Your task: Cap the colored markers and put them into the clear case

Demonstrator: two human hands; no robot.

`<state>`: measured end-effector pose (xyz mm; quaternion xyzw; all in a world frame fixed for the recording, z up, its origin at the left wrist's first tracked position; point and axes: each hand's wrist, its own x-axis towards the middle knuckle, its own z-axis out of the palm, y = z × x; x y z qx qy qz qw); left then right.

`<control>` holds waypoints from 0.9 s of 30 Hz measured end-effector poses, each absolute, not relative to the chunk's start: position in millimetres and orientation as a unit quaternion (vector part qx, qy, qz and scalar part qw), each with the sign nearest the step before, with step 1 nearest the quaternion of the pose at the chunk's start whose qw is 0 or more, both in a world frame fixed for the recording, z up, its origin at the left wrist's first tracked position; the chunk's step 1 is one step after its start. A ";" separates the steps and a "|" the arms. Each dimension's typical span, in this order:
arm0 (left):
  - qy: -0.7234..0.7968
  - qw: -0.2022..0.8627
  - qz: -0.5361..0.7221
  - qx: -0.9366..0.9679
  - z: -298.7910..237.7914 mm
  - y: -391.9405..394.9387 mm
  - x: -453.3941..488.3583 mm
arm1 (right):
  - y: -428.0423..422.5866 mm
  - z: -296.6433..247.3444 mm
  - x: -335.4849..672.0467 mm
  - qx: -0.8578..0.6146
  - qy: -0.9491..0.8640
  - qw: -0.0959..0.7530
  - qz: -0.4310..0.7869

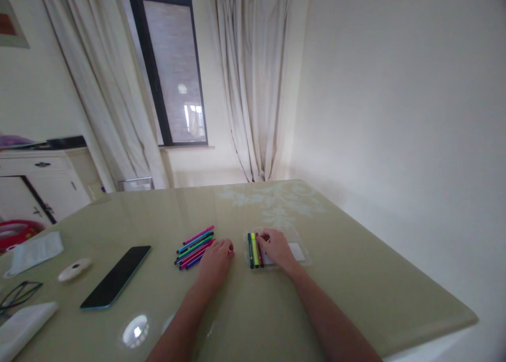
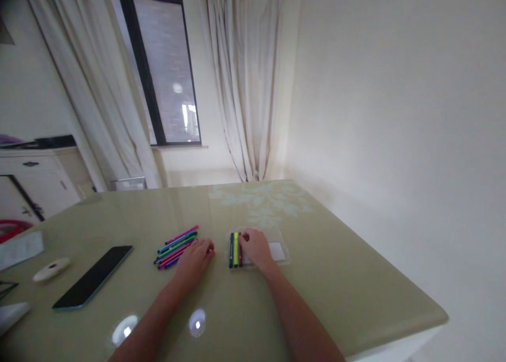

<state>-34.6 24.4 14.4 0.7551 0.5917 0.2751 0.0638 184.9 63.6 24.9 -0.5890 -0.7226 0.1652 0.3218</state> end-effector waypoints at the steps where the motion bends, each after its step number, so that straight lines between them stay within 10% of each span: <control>1: 0.587 0.073 0.290 0.752 15.2 24.1 -32.6 | 63.1 25.9 184.3 -0.587 -0.716 0.335 0.173; 14: 0.482 0.363 0.531 0.596 33.6 41.7 -12.2 | 51.3 26.3 169.8 -0.365 -0.637 0.398 0.549; 27: 0.420 0.150 0.285 0.849 -4.9 11.0 -5.9 | 72.4 18.6 205.6 -0.496 -0.552 0.459 0.488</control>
